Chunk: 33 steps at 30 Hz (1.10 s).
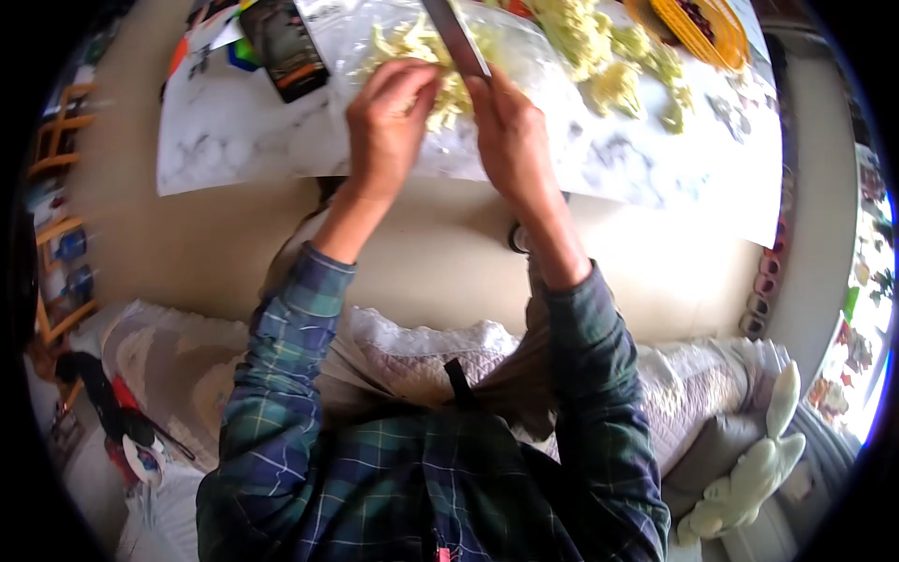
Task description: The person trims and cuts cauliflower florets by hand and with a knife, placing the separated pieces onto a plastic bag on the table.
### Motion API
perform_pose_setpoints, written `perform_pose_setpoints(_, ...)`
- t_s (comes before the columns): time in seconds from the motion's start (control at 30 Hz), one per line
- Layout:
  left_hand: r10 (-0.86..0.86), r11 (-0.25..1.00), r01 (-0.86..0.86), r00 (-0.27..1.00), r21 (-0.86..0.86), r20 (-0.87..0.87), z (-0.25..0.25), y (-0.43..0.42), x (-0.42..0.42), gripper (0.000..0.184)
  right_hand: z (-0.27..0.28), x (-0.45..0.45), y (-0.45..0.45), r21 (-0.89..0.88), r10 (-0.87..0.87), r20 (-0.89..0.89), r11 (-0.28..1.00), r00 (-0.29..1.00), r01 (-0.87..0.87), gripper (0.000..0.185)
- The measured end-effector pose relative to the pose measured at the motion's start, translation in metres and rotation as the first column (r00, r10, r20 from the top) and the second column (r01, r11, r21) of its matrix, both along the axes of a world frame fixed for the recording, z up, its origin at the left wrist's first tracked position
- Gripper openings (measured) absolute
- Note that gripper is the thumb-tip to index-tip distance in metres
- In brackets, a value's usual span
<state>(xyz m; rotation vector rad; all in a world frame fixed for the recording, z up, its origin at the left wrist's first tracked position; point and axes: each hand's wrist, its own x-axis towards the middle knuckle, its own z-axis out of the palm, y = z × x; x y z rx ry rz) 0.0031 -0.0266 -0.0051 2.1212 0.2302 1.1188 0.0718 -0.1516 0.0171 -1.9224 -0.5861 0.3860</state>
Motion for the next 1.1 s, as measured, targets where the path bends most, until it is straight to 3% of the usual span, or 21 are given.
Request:
perform_pose_setpoints(0.4,0.027,1.0,-0.027,0.998,-0.006,-0.052,0.005,-0.002,-0.004,0.017,0.001,-0.003,0.007,0.04,0.016,-0.118,0.999,0.993,-0.011,0.029)
perform_pose_setpoints(0.57,0.017,0.996,-0.022,0.998,-0.086,-0.053,0.002,-0.006,-0.001,0.016,-0.011,-0.007,0.018,0.12,-0.084,0.109,0.99,0.991,0.071,0.019)
perform_pose_setpoints(0.7,0.05,0.995,-0.058,0.994,-0.076,-0.099,0.003,-0.006,-0.001,0.013,-0.009,-0.008,0.023,0.105,-0.089,0.115,0.992,0.989,0.077,0.018)
perform_pose_setpoints(0.73,0.031,0.989,-0.054,0.987,-0.139,-0.157,0.0,-0.004,-0.002,0.011,-0.007,-0.009,0.024,0.109,-0.093,0.105,0.991,0.99,0.082,0.019)
perform_pose_setpoints(0.8,-0.061,0.915,-0.008,0.985,-0.403,-0.159,0.001,-0.006,-0.001,0.009,-0.011,-0.006,0.024,0.117,-0.095,0.055,0.989,0.994,0.089,0.023)
perform_pose_setpoints(0.83,-0.062,0.916,-0.008,0.985,-0.402,-0.159,0.001,-0.006,0.0,0.009,-0.01,-0.004,0.024,0.118,-0.096,0.055,0.989,0.994,0.089,0.023)
perform_pose_setpoints(0.9,-0.209,0.672,0.117,0.977,-0.731,-0.036,0.004,-0.004,0.001,0.014,-0.006,0.001,0.021,0.167,-0.078,-0.131,0.981,0.988,0.1,0.031)
perform_pose_setpoints(0.93,-0.208,0.671,0.117,0.978,-0.732,-0.034,0.004,-0.004,0.001,0.014,-0.005,0.002,0.02,0.166,-0.077,-0.13,0.981,0.988,0.098,0.031)
perform_pose_setpoints(1.0,-0.218,0.555,0.136,0.976,-0.821,0.014,0.005,-0.001,0.001,0.018,-0.004,0.005,0.016,0.213,-0.112,-0.176,0.966,0.978,0.149,0.039)
perform_pose_setpoints(1.07,-0.238,0.405,0.146,0.97,-0.903,0.05,0.01,0.012,-0.001,0.017,0.004,0.012,0.012,0.22,-0.142,-0.383,0.946,0.913,0.24,0.039)
perform_pose_setpoints(1.1,-0.251,0.394,0.098,0.968,-0.914,-0.004,0.013,0.015,-0.002,0.02,0.006,0.015,0.008,0.244,-0.092,-0.417,0.947,0.904,0.209,0.038)
